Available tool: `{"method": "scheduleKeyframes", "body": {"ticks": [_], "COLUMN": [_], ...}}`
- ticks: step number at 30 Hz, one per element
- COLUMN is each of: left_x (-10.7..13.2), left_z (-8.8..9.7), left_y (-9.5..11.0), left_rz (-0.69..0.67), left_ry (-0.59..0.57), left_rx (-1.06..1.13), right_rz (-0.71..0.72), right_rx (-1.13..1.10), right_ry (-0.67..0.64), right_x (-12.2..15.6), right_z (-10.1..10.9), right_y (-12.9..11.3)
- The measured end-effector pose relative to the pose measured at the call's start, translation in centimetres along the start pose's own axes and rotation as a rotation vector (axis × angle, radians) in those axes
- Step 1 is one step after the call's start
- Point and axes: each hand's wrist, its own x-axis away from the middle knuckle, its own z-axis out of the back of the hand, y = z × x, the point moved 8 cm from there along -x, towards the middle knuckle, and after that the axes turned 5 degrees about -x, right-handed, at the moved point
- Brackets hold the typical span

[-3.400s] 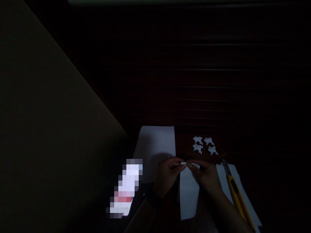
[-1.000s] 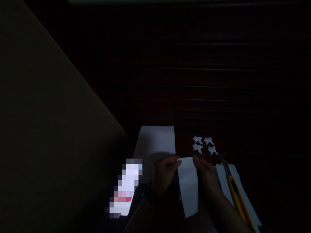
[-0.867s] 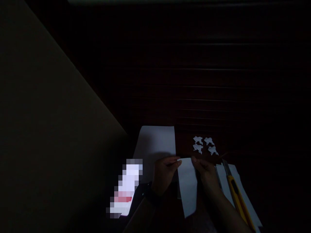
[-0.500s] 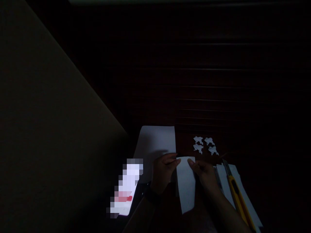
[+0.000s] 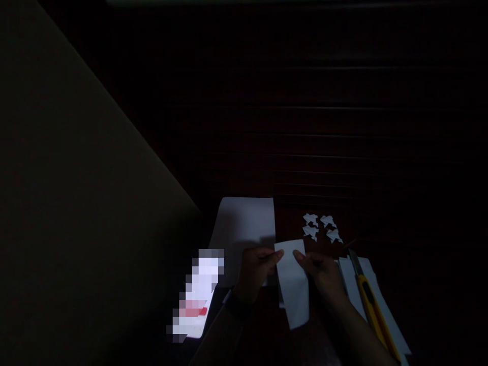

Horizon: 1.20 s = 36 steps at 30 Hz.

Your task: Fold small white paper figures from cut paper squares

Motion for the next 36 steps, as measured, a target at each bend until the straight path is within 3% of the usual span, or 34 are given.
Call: {"method": "scheduleKeyframes", "body": {"ticks": [5,11,18,30,33,36], "left_x": [-0.3,-0.1,0.3,-0.2,-0.1,0.0], "left_z": [0.3,0.3,-0.3,0.0,0.0,0.6], "left_y": [-0.5,-0.1,0.4,-0.7,0.2,2.2], "left_rz": [0.072,0.069,-0.013,-0.004,-0.037,-0.156], "left_ry": [-0.006,0.019,0.023,0.015,0.0,0.037], "left_rx": [0.062,0.095,-0.07,-0.052,-0.076,-0.121], "right_rz": [-0.036,0.023,0.076,0.072,0.077,0.078], "right_rx": [-0.087,-0.029,0.022,-0.041,-0.018,0.013], "right_ry": [-0.015,0.026,0.143,0.093,0.08,0.033], "right_x": [-0.2,-0.2,0.1,-0.2,-0.1,0.0], "right_z": [-0.3,0.0,0.9,0.7,0.6,0.2], "right_y": [1.0,0.5,-0.3,0.4,0.2,0.0]}}
